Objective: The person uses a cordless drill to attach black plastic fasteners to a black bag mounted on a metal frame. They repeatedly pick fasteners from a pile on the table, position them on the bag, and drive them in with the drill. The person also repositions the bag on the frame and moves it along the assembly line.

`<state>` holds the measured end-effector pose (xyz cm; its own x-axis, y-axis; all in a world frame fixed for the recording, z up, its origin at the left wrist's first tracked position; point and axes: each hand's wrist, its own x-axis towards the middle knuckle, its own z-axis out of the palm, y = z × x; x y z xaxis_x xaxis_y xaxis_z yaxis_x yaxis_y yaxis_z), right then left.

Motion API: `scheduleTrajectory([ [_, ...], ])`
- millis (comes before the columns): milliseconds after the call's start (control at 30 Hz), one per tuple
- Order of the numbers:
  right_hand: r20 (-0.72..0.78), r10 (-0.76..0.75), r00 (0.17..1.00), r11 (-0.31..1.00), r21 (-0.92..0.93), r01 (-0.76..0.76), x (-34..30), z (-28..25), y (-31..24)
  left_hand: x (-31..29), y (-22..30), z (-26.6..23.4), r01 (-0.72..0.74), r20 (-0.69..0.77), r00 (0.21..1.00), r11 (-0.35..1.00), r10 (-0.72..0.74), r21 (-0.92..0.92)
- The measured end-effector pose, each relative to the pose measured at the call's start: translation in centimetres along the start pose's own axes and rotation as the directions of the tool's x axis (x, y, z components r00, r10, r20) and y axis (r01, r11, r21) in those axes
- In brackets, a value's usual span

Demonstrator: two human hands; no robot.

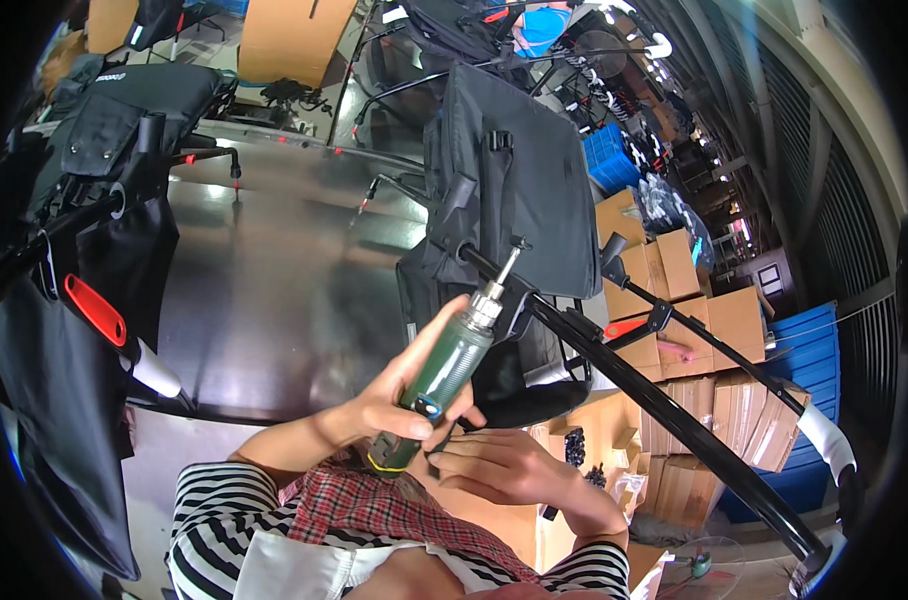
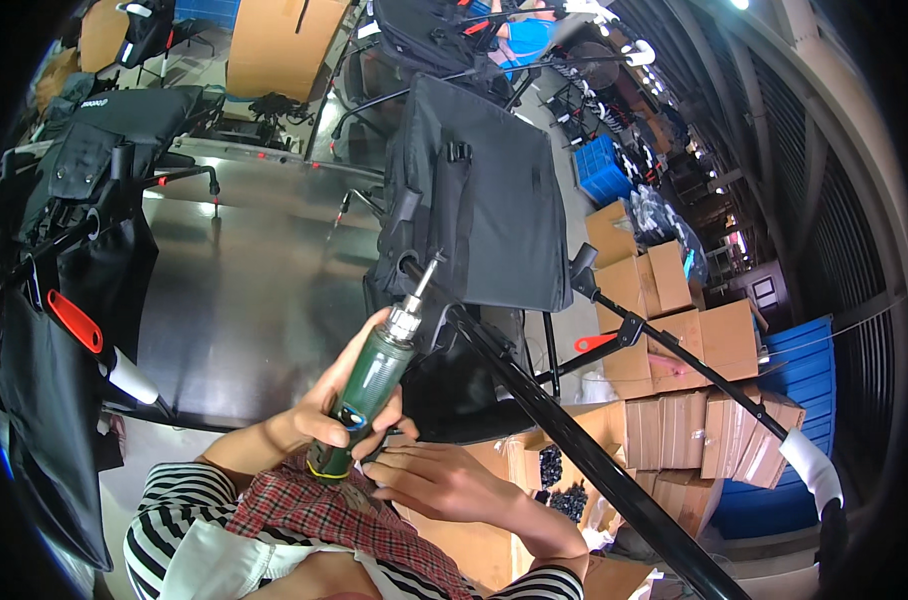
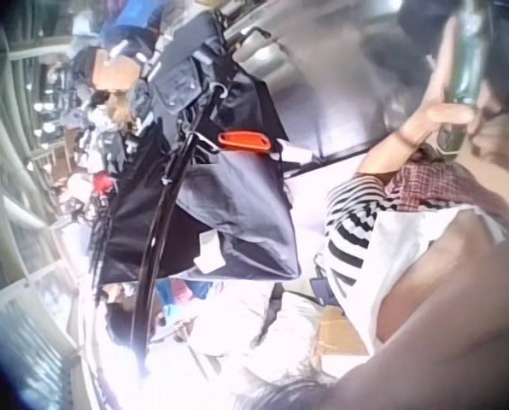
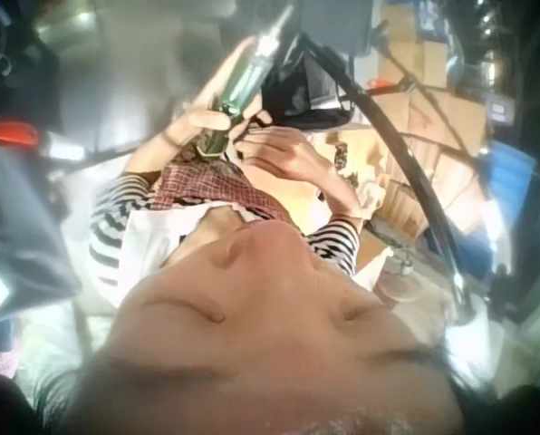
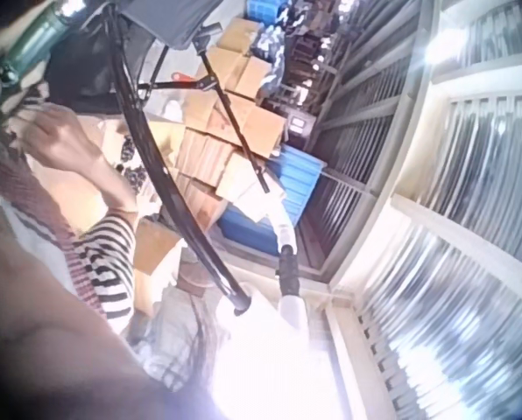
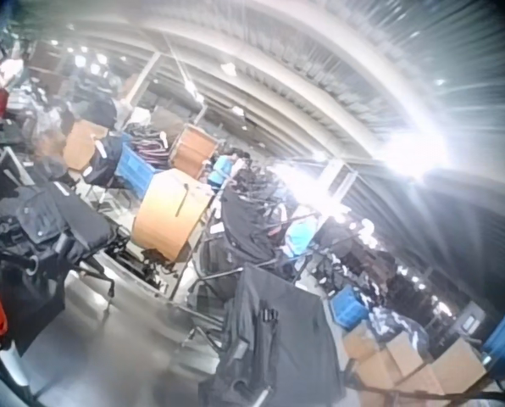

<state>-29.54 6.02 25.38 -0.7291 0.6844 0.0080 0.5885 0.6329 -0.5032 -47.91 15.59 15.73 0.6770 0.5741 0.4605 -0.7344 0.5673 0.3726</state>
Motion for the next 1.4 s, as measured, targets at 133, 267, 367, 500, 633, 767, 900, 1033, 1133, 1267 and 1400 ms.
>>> scheduleTrajectory([
  [133, 0.042, 0.395, 0.918, 0.882, 0.263, -0.391, 1.7, -6.4, 4.9, -1.2, 1.0, 0.2, -0.028, -0.074, 0.997, 0.997, 0.034, 0.078],
  [267, -0.502, 0.079, 0.861, 0.958, -0.199, -0.204, 11.8, -12.2, 15.6, -2.9, 2.2, 0.7, -0.058, -0.146, 0.987, 0.993, 0.072, 0.102],
  [367, -0.345, -0.076, 0.936, 0.792, -0.591, -0.153, 19.6, -12.0, 23.4, -4.1, 1.8, 0.7, -0.157, -0.138, 0.976, 0.982, 0.171, 0.11],
  [500, -0.217, 0.059, 0.974, 0.466, -0.857, -0.219, 24.7, -11.0, 28.2, -5.0, 1.6, 0.8, -0.245, -0.174, 0.947, 0.957, 0.271, 0.158],
  [633, -0.216, -0.099, 0.971, 0.422, -0.893, -0.155, 21.7, -14.6, 22.9, -5.3, 1.3, 1.9, -0.273, -0.189, 0.934, 0.947, 0.303, 0.171],
  [767, -0.343, -0.341, 0.875, 0.216, -0.935, -0.283, 14.1, -20.1, 7.6, -5.3, 0.9, 3.7, -0.297, -0.182, 0.925, 0.934, 0.333, 0.198],
  [900, -0.497, -0.449, 0.743, 0.293, -0.867, -0.403, 1.0, -21.9, -6.7, -4.1, -0.2, 6.3, -0.359, -0.152, 0.904, 0.903, 0.399, 0.238],
  [1033, -0.096, 0.469, 0.878, 0.526, -0.768, -0.365, -11.4, -14.6, -11.0, -2.9, -1.4, 8.4, -0.435, -0.046, 0.889, 0.871, 0.456, 0.231],
  [1133, 0.133, 0.408, 0.903, 0.772, -0.579, -0.264, -15.3, -5.5, -6.5, -2.8, -3.1, 9.9, -0.445, 0.003, 0.886, 0.848, 0.464, 0.287],
  [1267, -0.14, 0.281, 0.949, 0.916, -0.254, -0.309, -18.3, 2.5, 2.4, -4.3, -5.0, 12.3, -0.414, -0.024, 0.892, 0.835, 0.452, 0.362],
  [1400, -0.438, 0.569, 0.697, 0.811, 0.158, -0.563, -15.4, 3.6, 9.4, -6.4, -6.4, 12.8, -0.402, -0.009, 0.896, 0.818, 0.444, 0.411],
])
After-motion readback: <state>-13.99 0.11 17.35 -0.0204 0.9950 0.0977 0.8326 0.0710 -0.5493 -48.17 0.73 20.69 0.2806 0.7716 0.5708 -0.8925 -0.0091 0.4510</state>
